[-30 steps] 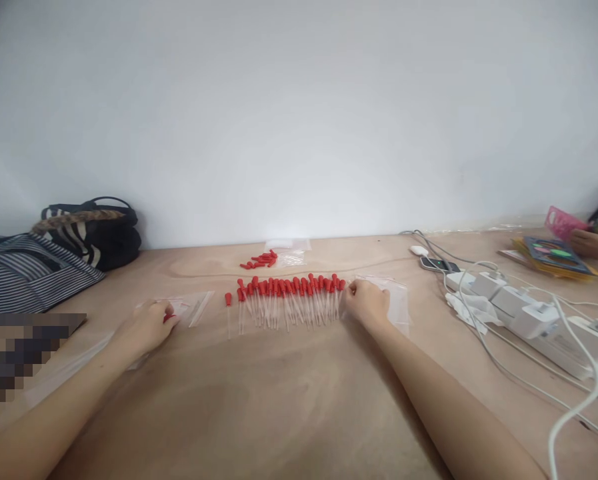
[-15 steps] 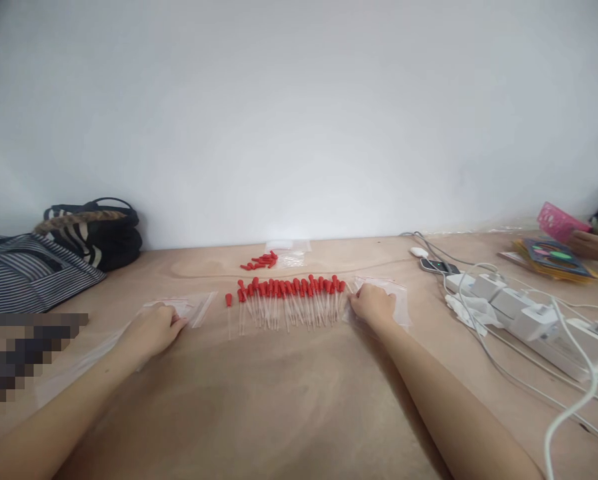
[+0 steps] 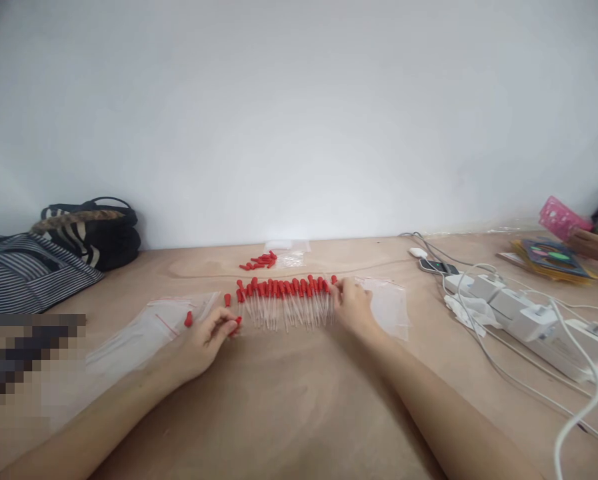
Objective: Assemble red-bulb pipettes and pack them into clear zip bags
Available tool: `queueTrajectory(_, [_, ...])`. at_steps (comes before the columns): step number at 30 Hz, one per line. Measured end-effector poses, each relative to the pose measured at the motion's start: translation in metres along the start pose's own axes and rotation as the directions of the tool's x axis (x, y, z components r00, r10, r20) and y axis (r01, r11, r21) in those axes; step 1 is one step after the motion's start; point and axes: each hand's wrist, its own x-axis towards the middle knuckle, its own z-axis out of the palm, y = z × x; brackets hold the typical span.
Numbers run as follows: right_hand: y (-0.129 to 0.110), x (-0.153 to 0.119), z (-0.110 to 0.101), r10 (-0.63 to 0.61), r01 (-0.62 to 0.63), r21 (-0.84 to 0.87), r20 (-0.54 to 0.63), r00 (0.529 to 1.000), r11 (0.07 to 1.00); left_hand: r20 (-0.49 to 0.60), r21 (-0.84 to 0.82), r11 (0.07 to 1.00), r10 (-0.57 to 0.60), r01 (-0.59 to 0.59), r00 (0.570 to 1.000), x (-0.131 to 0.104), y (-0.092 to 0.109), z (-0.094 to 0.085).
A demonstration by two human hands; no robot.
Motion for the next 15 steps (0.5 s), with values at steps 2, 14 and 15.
queueTrajectory(2, [-0.012, -0.013, 0.006, -0.191, 0.189, 0.172, -0.005, 0.982, 0.967, 0.034, -0.222, 0.975, -0.023, 0.03, 0.999, -0.004, 0.005, 0.018])
queueTrajectory(14, [-0.038, -0.054, 0.023, -0.647, 0.625, 0.275, -0.013, 0.763, 0.731, -0.005, -0.437, 0.897, -0.085, 0.074, 0.996, -0.008, 0.007, 0.041])
queueTrajectory(15, [-0.038, -0.054, 0.023, -0.646, 0.622, 0.281, -0.011, 0.764, 0.731, -0.002, -0.438, 0.895, -0.09, 0.08, 0.996, -0.008, 0.008, 0.041])
